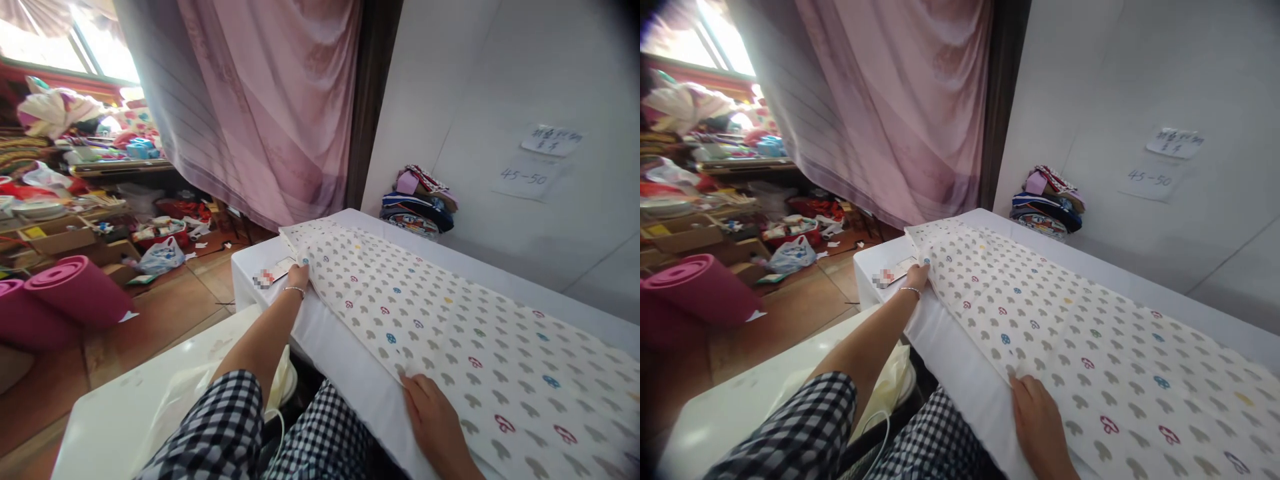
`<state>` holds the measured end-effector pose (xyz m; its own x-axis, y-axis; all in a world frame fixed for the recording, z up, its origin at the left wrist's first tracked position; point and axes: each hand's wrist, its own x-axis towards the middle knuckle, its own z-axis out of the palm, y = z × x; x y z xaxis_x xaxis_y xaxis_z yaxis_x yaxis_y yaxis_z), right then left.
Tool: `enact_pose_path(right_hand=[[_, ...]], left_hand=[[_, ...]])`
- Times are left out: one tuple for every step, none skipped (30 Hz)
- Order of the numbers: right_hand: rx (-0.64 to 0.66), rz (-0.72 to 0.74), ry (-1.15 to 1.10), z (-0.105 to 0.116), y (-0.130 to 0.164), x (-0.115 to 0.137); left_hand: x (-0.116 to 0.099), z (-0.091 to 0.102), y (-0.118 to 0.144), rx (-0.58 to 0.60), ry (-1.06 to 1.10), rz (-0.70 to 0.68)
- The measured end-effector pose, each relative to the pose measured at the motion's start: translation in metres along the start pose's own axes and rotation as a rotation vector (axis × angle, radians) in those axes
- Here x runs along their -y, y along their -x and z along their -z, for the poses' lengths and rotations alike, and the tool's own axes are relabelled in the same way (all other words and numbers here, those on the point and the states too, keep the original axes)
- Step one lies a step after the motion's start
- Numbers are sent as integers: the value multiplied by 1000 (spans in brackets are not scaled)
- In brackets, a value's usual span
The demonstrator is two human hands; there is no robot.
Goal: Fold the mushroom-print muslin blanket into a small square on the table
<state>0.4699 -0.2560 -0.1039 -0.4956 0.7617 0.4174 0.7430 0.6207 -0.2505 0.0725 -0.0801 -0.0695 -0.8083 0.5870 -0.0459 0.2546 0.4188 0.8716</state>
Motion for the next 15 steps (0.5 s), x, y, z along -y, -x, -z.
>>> enact_pose_path(right_hand=[[-5,0,-5,0,0,0],[-9,-1,-12,1,0,0],[-11,1,-22,1,0,0],[-8,0,-31,2,-1,0],[-6,-4,-36,2,-1,0],[-3,-8,-39,3,-1,0],[-1,-14,-43,3,-1,1],[0,-19,-53,3,-2,1],[-4,-24,-70,3,-2,1],[-9,-26,-91,3,-2,1],[-16,-26,-114,3,-3,1],[-23,-24,-134,3,-3,1],[-30,-20,-149,3,-3,1],[-37,-14,-157,3,-3,0],[-37,-8,-160,4,-3,0]], left_hand=[[1,-1,-2,-10,-1,8],[2,-2,-5,-20,-5,14],[2,-3,-7,-31,-11,21],[3,-3,-9,-42,-17,28],[4,-4,-11,-53,-23,34],[5,-4,-12,-61,-27,38],[5,-4,-13,-65,-32,41],[5,-4,-13,-66,-35,40],[5,-3,-14,-61,-39,37],[5,-3,-13,-56,-43,32],[4,-2,-12,-50,-47,27],[4,-2,-11,-47,-51,21],[3,-1,-9,-46,-56,14],[2,-1,-7,-47,-60,6],[1,-1,-5,-48,-65,-3]])
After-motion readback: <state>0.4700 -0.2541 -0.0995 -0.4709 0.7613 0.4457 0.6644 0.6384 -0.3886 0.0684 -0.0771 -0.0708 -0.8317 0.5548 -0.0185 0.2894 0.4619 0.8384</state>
